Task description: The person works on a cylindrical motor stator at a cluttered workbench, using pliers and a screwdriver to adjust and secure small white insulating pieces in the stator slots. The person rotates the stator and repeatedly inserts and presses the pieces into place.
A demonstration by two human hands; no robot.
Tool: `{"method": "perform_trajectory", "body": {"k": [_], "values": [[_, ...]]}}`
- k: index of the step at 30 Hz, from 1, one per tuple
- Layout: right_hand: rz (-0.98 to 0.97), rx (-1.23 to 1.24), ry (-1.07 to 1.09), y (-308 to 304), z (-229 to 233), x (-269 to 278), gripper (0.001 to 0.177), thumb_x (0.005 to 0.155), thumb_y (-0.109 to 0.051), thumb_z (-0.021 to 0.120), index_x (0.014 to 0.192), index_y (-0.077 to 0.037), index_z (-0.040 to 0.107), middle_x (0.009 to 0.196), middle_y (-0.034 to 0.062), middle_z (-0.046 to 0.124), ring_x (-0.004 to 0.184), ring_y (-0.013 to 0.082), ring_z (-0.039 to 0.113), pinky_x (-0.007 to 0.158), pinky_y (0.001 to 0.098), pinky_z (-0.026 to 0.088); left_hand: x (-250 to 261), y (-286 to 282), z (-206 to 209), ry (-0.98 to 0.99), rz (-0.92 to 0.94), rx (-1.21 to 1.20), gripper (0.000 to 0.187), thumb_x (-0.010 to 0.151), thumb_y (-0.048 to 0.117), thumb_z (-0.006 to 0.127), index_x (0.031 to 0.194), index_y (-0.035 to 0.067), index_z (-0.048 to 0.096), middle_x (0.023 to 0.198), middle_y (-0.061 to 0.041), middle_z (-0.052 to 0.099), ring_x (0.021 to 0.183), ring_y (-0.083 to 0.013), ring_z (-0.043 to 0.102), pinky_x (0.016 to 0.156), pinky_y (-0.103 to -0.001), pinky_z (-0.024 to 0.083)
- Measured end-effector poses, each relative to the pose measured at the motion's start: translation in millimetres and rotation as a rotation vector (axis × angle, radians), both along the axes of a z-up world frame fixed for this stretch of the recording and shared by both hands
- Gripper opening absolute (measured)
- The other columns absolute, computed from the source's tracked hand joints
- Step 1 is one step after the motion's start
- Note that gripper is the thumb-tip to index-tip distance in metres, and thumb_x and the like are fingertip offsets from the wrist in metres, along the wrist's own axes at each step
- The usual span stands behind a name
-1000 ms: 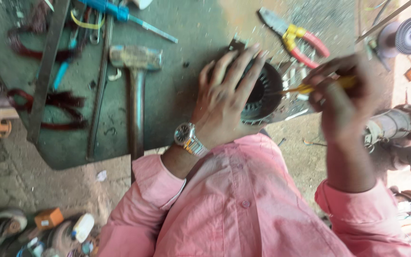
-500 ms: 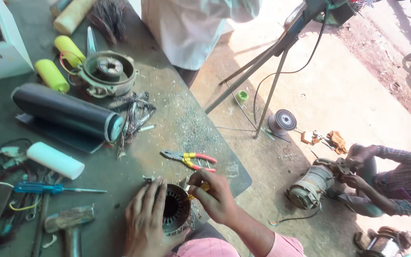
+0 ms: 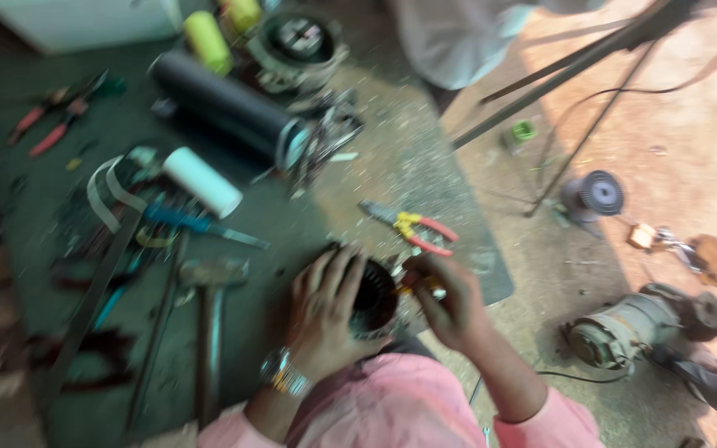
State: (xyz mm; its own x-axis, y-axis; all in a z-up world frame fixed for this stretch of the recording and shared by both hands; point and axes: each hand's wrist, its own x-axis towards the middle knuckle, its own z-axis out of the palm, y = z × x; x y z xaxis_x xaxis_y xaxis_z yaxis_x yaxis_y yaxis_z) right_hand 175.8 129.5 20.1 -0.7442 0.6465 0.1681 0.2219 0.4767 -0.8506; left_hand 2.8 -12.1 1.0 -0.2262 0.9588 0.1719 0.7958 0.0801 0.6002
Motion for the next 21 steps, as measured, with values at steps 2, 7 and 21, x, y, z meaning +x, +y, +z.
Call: {"method": "perform_trajectory", "body": {"k": [2,7,21], "values": [[0.071,0.026,0.0,7.8,-4.1,-0.2,0.014,0.089,0.005,0.06,0.102,0.001,0.064,0.089,0.0112,0.072,0.083,0.0191,0.075,0.076,0.0303,0.058,-0.8,-3.5,0.6,0.017,0.002,-0.033,0.125,0.055,0.065,0.085,0.154,0.004,0.038,0.158,-0.016,0.041,0.145,-0.0373,0.036,0.115,-0.059,0.027],[0.053,-0.256,-0.027,31.4,-6.5,-7.5,0.007,0.096,-0.001,0.059,0.102,0.001,0.063,0.081,0.006,0.071,0.063,0.0103,0.06,0.056,0.025,0.047,12.0,1.5,12.8,-0.002,0.106,-0.061,0.124,0.057,0.076,0.083,0.151,0.006,0.041,0.157,-0.012,0.043,0.145,-0.0359,0.036,0.113,-0.069,0.021],[-0.078,-0.804,0.189,63.9,-26.6,-16.0,0.007,0.103,0.0,0.05,0.107,-0.003,0.056,0.078,0.0103,0.065,0.051,0.0087,0.051,0.042,0.0228,0.037,27.9,3.5,0.0,0.106,0.222,-0.019,0.116,0.07,0.08,0.074,0.155,0.007,0.043,0.16,-0.012,0.043,0.151,-0.0345,0.035,0.122,-0.061,0.023]]}}
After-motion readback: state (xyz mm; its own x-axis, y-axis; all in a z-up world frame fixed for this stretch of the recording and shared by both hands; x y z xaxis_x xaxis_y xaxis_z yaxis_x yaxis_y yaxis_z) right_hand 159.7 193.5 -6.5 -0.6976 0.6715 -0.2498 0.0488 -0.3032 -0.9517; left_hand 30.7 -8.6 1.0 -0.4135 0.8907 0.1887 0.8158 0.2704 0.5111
